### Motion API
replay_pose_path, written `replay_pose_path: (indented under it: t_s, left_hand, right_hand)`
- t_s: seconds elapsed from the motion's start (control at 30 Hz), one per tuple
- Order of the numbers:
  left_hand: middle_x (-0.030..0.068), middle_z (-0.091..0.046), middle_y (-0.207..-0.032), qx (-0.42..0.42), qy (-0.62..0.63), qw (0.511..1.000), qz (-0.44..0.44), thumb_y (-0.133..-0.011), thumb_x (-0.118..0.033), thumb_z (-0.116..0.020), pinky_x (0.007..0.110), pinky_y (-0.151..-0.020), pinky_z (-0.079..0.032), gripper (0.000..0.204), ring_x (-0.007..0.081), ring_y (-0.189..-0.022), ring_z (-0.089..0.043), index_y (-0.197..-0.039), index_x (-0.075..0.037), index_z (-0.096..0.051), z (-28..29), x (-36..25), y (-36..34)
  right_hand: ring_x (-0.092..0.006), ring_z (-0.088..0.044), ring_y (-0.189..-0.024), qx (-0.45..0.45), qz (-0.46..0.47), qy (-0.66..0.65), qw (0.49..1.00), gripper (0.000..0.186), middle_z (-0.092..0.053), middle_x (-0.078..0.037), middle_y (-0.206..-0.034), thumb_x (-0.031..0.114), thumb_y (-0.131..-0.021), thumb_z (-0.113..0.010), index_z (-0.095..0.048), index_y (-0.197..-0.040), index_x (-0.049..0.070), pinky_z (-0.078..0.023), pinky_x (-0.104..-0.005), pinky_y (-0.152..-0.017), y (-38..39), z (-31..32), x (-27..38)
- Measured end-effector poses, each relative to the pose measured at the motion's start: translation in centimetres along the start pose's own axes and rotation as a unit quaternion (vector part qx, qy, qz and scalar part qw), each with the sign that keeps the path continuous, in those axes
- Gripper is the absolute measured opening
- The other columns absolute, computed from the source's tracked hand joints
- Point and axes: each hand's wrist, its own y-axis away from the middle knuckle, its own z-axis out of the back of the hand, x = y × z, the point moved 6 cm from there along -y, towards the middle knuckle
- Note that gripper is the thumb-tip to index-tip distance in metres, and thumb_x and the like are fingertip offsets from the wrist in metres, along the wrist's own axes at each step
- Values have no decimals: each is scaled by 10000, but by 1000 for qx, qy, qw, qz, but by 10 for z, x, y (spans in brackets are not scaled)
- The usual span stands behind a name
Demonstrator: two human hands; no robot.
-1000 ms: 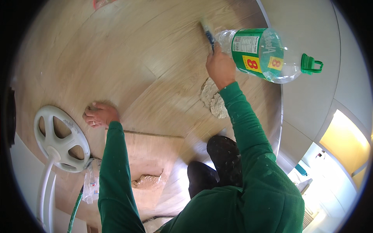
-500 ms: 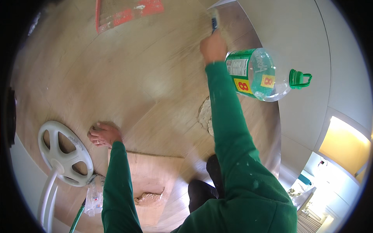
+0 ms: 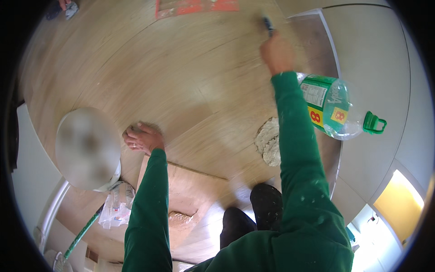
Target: The person applies a patching compound to gaps in a wood-plank floor using a scraper, then smooths and blends the patch with a brush. They move a fan aside, prepare additional patching material on a board, and continue brushing the compound into the seams.
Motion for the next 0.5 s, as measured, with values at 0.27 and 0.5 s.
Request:
replay_pose_path:
  t_s: [0.27,0.5]
  left_hand:
    - [237,-387,-1507,-22,-9,1000,-11,-1035,-401,-527,618,-1148,-267,504,445,-1409,-350,-1357,-16,-485,4,14,-8]
    - [236,-392,-1487,12,30,999,-16,-962,-317,-634,636,-1162,-249,556,462,-1408,-331,-1390,-15,-447,3,5,-3]
  right_hand:
    - [-436,-720,-735,117,146,-63,980,495,-727,-255,-835,128,-931,-561,-564,-1398,-34,-585,-508,-674,134,-14,160]
    - [-456,-687,-816,179,321,-344,864,333,-710,-262,-879,144,-941,-590,-686,-1238,27,-537,-557,-746,185,15,306]
